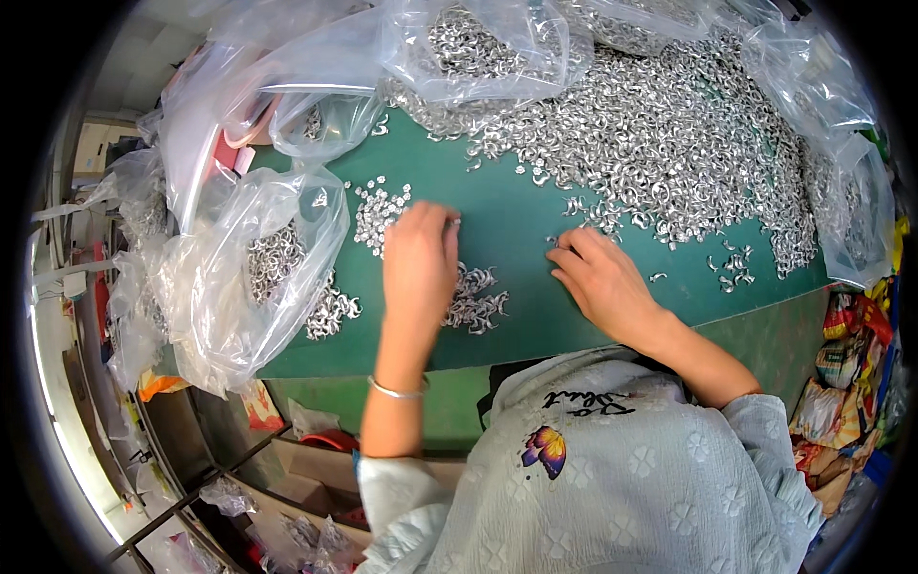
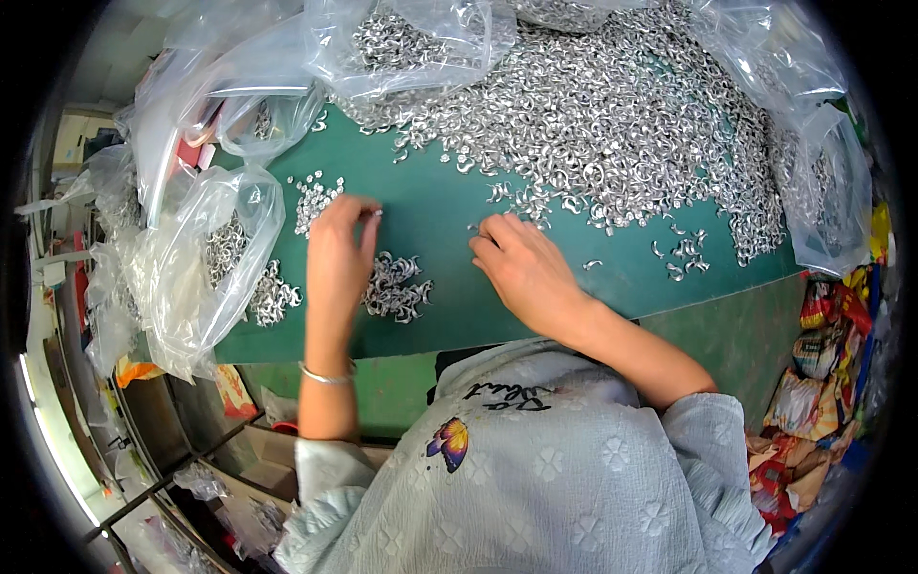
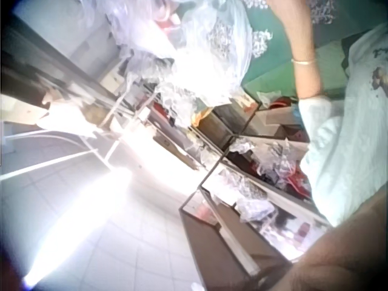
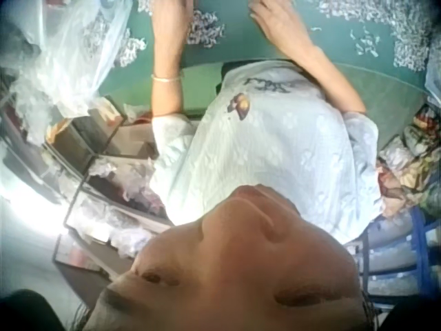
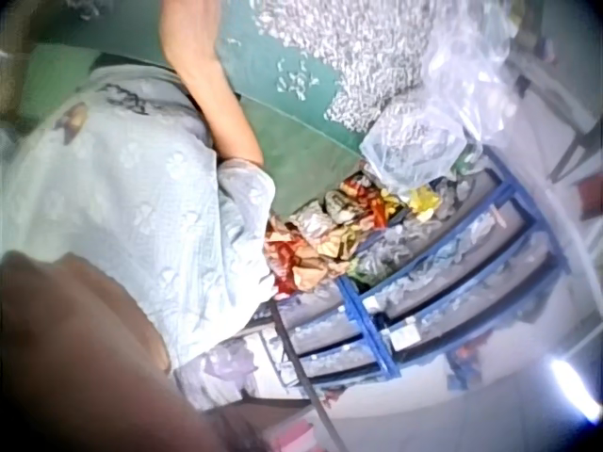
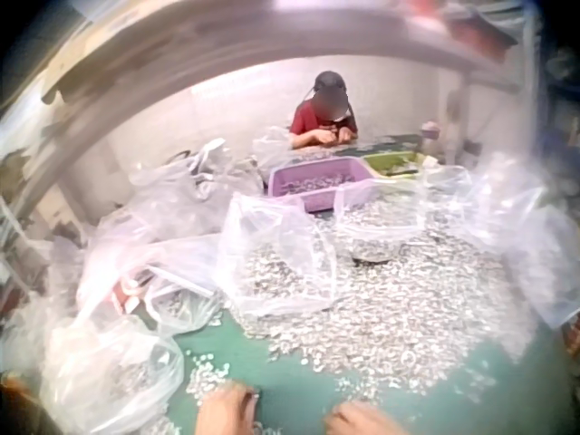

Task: The person sorts through a large pile of small silver-colored metal parts on a green workbench by hand, picking up individual pieces and arranging them into smaller groups.

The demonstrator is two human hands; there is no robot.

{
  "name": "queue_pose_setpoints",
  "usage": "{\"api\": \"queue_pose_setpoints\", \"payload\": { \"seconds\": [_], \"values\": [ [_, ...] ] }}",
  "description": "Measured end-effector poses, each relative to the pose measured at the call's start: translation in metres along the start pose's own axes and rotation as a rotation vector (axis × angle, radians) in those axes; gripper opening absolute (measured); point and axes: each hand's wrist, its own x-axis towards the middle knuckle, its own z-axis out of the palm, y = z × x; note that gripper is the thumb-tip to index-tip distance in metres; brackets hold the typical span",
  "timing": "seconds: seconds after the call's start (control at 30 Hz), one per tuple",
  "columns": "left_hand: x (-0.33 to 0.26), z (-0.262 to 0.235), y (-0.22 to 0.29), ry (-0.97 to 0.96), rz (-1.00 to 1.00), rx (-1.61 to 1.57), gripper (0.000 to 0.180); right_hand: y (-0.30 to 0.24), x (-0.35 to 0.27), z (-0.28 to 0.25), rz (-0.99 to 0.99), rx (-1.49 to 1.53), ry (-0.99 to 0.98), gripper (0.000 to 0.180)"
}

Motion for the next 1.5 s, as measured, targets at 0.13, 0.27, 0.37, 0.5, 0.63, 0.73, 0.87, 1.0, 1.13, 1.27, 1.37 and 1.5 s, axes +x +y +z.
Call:
{"api": "queue_pose_setpoints", "payload": {
  "seconds": [0.13, 0.27, 0.37, 0.5, 0.63, 0.73, 0.87, 1.0, 1.13, 1.27, 1.37, 1.5],
  "values": [
    [0.045, -0.006, -0.038, 0.077, 0.068, 0.222, 0.009, -0.006, 0.002, 0.0, 0.018, 0.089, 0.05, 0.025],
    [0.071, -0.01, -0.078, 0.091, -0.084, 0.194, 0.009, -0.01, 0.009, -0.005, 0.038, 0.122, 0.119, 0.026],
    [0.064, -0.013, -0.08, 0.035, -0.02, 0.284, 0.01, 0.0, 0.021, -0.007, 0.012, 0.05, 0.153, 0.026],
    [0.048, -0.017, -0.068, 0.001, -0.111, 0.296, 0.021, 0.009, 0.024, -0.008, -0.019, -0.102, 0.025, 0.019],
    [0.027, -0.004, -0.09, 0.203, -0.132, 0.307, 0.039, 0.003, 0.009, -0.012, -0.082, 0.089, -0.098, 0.017],
    [0.025, -0.004, -0.113, 0.173, -0.257, 0.262, 0.04, 0.005, 0.003, -0.014, -0.074, 0.119, -0.054, 0.019],
    [0.016, -0.007, -0.114, 0.114, -0.214, 0.13, 0.039, 0.005, -0.003, -0.025, -0.012, 0.088, -0.017, 0.023],
    [0.002, -0.012, -0.091, 0.003, -0.103, -0.019, 0.036, 0.005, -0.007, -0.029, 0.013, 0.123, -0.038, 0.024],
    [0.012, -0.014, -0.074, 0.086, -0.088, -0.045, 0.041, 0.006, -0.006, -0.026, 0.01, 0.126, 0.038, 0.025],
    [0.002, -0.005, -0.073, -0.067, -0.072, 0.215, 0.042, 0.005, -0.012, -0.032, 0.078, 0.141, -0.001, 0.029],
    [-0.011, -0.008, -0.066, -0.033, -0.052, 0.238, 0.041, 0.005, -0.014, -0.034, 0.107, 0.165, -0.015, 0.033],
    [-0.021, -0.008, -0.022, 0.055, 0.017, 0.19, 0.039, 0.005, -0.006, -0.012, 0.084, 0.117, -0.078, 0.035]
  ]
}}
